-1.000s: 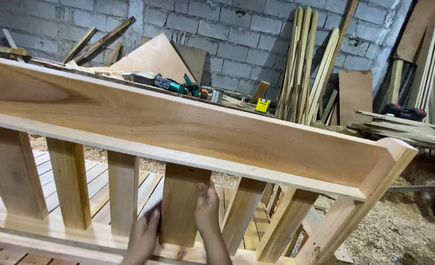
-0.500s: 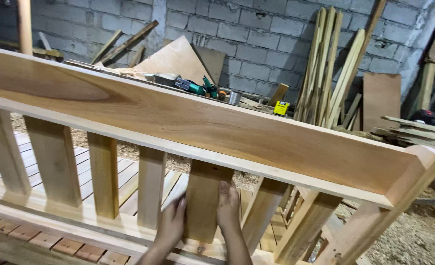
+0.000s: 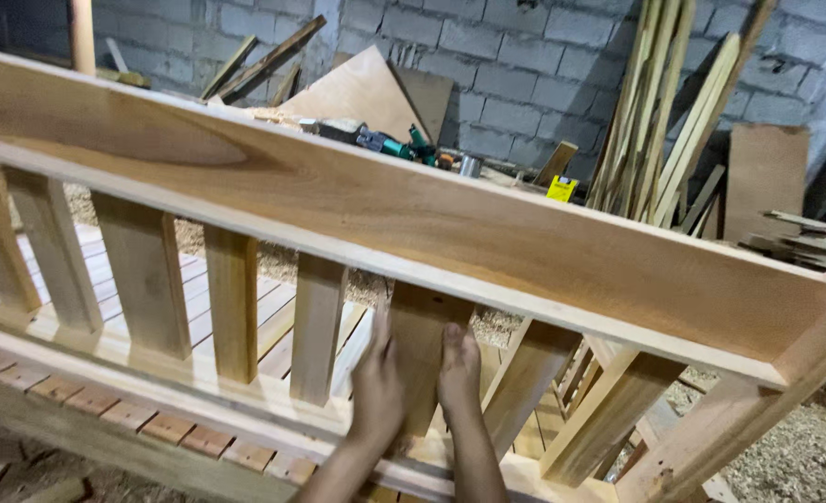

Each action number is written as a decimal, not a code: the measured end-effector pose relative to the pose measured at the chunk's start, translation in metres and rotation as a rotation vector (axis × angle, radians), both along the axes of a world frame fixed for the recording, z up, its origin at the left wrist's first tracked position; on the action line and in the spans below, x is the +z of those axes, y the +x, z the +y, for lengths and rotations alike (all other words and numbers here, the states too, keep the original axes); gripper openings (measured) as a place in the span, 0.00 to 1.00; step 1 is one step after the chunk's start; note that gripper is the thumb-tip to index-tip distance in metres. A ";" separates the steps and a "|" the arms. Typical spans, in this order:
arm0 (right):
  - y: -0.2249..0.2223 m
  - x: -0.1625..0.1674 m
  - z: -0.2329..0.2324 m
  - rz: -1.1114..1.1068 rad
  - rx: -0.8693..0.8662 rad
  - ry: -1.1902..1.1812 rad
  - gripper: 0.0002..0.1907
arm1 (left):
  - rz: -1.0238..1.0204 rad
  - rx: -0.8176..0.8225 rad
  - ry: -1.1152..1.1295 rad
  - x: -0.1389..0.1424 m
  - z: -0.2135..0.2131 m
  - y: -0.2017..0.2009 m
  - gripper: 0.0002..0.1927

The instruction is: The person sands the wooden slats and rails of a furniture frame by hand, rubbing sandpaper along the vertical slats and horizontal rails, moving from one slat to the next and switching to a smaller sanding block on the lower rail.

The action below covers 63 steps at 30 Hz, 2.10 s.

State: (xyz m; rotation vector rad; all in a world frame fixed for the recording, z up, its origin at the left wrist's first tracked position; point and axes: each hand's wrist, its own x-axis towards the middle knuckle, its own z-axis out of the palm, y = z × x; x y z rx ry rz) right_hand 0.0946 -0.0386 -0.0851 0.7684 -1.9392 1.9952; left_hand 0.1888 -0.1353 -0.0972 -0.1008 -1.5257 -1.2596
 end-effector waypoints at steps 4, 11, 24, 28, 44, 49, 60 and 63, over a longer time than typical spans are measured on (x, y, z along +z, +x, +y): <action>-0.001 -0.003 0.002 -0.031 0.084 -0.024 0.38 | 0.024 0.229 -0.149 0.007 0.013 -0.012 0.34; -0.008 -0.004 0.005 0.062 -0.032 0.068 0.39 | -0.073 0.142 -0.054 -0.031 0.023 0.014 0.40; 0.026 0.016 0.011 -0.112 0.029 0.117 0.45 | -0.574 -0.034 0.122 -0.070 0.003 0.050 0.27; 0.100 -0.001 0.038 0.143 -0.112 0.126 0.46 | -0.378 -0.056 0.081 -0.052 -0.016 0.071 0.18; 0.095 -0.054 0.093 -0.335 -0.045 0.119 0.38 | -0.527 -0.325 -0.006 -0.012 -0.015 0.076 0.33; 0.098 0.010 0.056 0.322 -0.207 0.134 0.28 | -0.324 0.243 -0.345 -0.021 -0.035 0.074 0.34; 0.074 -0.043 0.007 0.296 -0.263 0.084 0.23 | -0.708 0.187 -0.242 -0.013 -0.090 0.081 0.53; 0.046 -0.026 0.020 0.018 -0.262 0.079 0.22 | -0.747 0.159 -0.274 -0.014 -0.094 0.082 0.54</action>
